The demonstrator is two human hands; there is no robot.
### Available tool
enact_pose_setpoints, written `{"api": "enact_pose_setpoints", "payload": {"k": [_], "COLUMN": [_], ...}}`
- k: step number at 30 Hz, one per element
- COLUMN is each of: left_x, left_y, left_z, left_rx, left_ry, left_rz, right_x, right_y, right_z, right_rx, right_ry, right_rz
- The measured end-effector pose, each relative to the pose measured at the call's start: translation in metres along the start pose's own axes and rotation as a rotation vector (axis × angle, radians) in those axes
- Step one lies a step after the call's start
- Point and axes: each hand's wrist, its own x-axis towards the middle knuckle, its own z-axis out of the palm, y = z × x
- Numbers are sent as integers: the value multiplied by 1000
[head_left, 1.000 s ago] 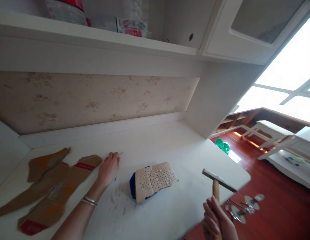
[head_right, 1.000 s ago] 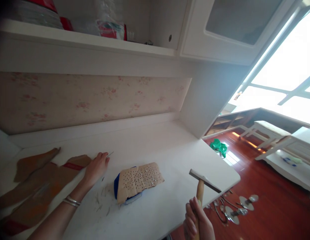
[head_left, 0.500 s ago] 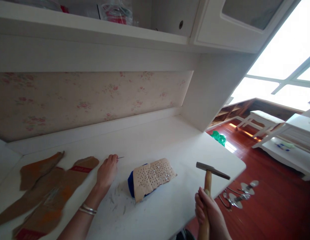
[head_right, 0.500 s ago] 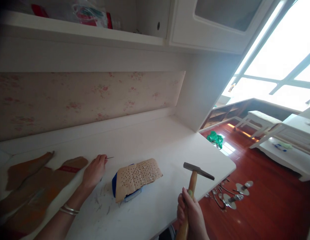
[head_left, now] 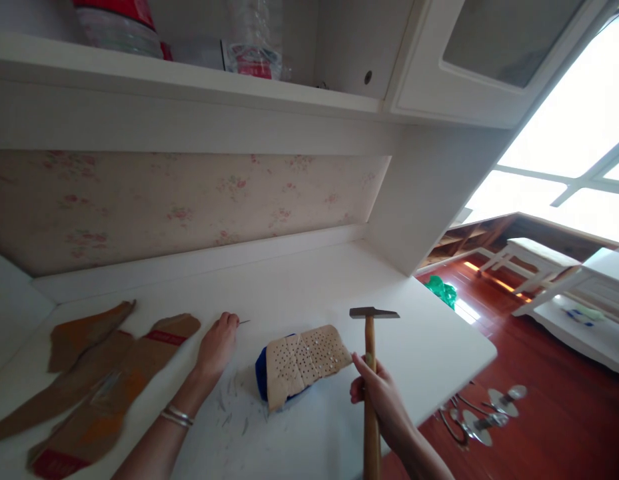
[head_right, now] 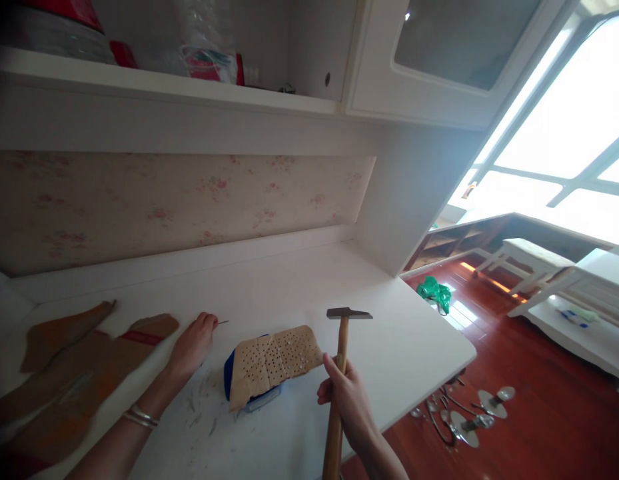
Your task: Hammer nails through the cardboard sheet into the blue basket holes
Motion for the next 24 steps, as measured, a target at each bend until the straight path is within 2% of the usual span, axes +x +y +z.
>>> {"api": "enact_pose_setpoints", "payload": {"k": [3, 6, 9, 11, 14, 18, 24], "left_x": [-13, -40, -74, -96, -119, -133, -140], "left_y": [2, 10, 32, 51, 76, 91, 89], "left_z": [-5, -10, -13, -15, -20, -29, -47], "left_rx": [-112, -246, -401, -724, -912, -888, -809], "left_ry": [38, 81, 110, 184, 238, 261, 313], "left_rz": [-58, -115, -154, -231, -311, -312, -264], "right_x": [3, 6, 8, 8, 6, 4, -2], "right_y": [-3, -7, -11, -13, -16, -20, -27], "right_z": [8, 12, 13, 13, 15, 17, 25], "right_rx": [52, 86, 117, 139, 175, 220, 277], "right_ry": [-27, -43, -41, -34, -29, -32, -50], "right_rz": [-24, -45, -60, -62, -53, -41, -21]}}
